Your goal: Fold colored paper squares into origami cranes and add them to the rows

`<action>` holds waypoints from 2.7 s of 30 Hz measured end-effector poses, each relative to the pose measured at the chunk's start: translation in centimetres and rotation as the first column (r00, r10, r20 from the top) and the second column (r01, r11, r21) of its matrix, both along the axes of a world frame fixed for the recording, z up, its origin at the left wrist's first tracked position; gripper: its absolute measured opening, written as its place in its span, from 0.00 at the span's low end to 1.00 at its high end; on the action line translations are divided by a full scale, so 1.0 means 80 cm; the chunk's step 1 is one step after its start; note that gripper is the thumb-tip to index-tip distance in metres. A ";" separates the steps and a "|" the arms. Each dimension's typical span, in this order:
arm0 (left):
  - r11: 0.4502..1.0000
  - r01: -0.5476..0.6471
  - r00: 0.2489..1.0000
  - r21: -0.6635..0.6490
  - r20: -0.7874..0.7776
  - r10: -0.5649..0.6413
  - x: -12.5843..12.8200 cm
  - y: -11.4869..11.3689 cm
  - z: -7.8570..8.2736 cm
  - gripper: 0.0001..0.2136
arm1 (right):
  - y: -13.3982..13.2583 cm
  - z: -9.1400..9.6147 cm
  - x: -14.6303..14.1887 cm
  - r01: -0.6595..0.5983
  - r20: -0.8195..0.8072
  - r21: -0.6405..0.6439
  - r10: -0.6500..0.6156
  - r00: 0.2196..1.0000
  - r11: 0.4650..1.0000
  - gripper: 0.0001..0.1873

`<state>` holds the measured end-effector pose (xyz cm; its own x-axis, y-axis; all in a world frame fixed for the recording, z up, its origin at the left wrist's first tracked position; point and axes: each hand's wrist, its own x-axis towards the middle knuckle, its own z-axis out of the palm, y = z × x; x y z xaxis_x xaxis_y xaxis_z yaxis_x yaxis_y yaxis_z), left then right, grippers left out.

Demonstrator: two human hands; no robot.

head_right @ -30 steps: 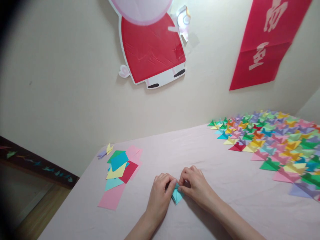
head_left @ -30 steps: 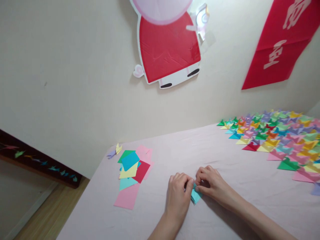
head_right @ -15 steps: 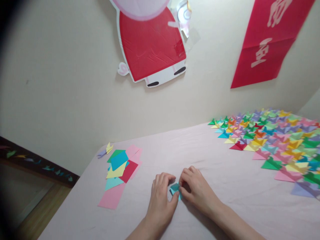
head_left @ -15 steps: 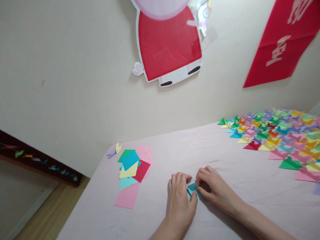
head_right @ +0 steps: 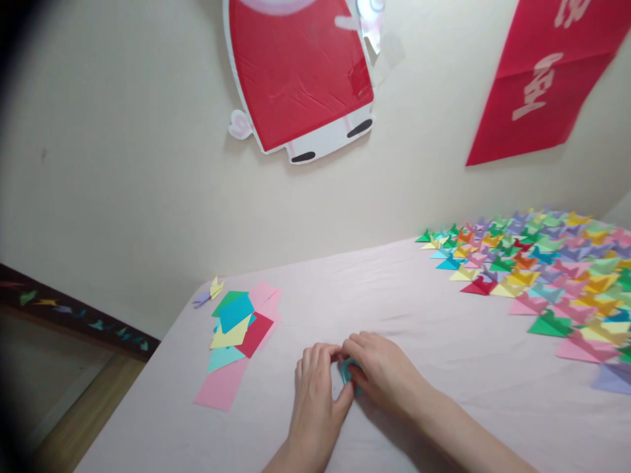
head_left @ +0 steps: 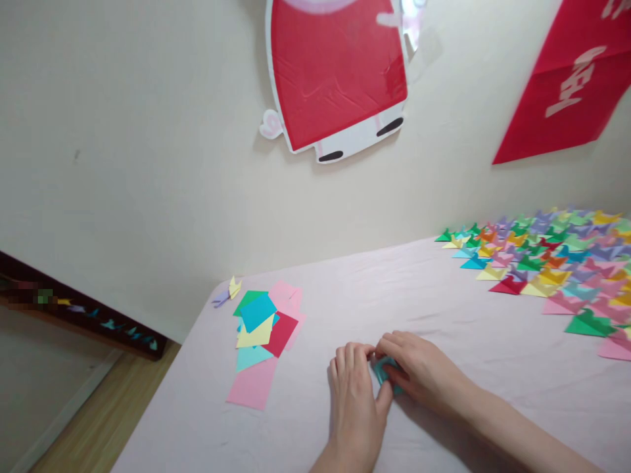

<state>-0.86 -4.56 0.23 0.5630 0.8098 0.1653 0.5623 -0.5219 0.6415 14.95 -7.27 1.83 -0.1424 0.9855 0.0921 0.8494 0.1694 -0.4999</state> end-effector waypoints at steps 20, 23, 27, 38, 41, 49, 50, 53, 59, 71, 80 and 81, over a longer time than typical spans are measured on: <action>0.986 0.109 0.972 0.129 -0.223 -0.079 -0.012 -0.007 0.013 0.12 | -0.008 0.002 0.014 -0.038 -0.305 -0.040 0.024 0.952 0.998 0.11; 0.957 0.197 0.955 0.214 -0.260 -0.139 -0.018 -0.010 0.007 0.09 | -0.008 -0.003 0.014 -0.033 -0.324 -0.011 0.028 0.946 0.999 0.10; 0.865 0.288 0.951 0.411 -0.226 -0.209 -0.027 -0.013 -0.009 0.14 | -0.008 -0.007 0.014 -0.030 -0.325 0.001 0.028 0.945 1.000 0.09; 0.770 0.360 0.920 0.526 -0.339 -0.199 -0.028 -0.018 -0.027 0.17 | -0.010 -0.002 0.009 0.148 -0.152 0.049 -0.139 0.979 0.988 0.11; 0.767 0.369 0.916 0.524 -0.346 -0.204 -0.028 -0.019 -0.026 0.18 | -0.008 -0.005 0.008 0.186 -0.101 0.066 -0.179 0.979 0.980 0.13; 0.764 0.330 0.934 0.554 -0.309 -0.179 -0.028 -0.021 -0.018 0.18 | -0.005 -0.003 0.021 0.133 -0.173 -0.057 -0.141 0.975 0.989 0.15; 0.765 0.335 0.932 0.551 -0.314 -0.182 -0.028 -0.021 -0.017 0.18 | -0.004 -0.002 0.023 0.136 -0.172 -0.067 -0.146 0.974 0.988 0.15; 0.768 0.349 0.925 0.537 -0.330 -0.189 -0.028 -0.021 -0.018 0.19 | -0.004 0.000 0.024 0.139 -0.154 -0.070 -0.149 0.977 0.988 0.14; 0.769 0.360 0.918 0.528 -0.348 -0.190 -0.028 -0.022 -0.022 0.20 | -0.005 0.000 0.016 0.134 -0.111 -0.001 -0.134 0.985 0.991 0.13; 0.719 0.309 0.942 0.623 -0.305 -0.141 -0.026 -0.024 -0.017 0.18 | -0.008 0.001 0.006 0.111 -0.064 0.065 -0.107 0.992 0.992 0.09; 0.716 0.340 0.928 0.610 -0.342 -0.149 -0.028 -0.024 -0.016 0.17 | -0.006 -0.009 0.006 0.115 -0.071 0.091 -0.109 0.992 0.989 0.09; 0.715 0.339 0.927 0.611 -0.345 -0.145 -0.029 -0.024 -0.017 0.17 | -0.005 -0.011 0.006 0.115 -0.059 0.099 -0.110 0.992 0.988 0.09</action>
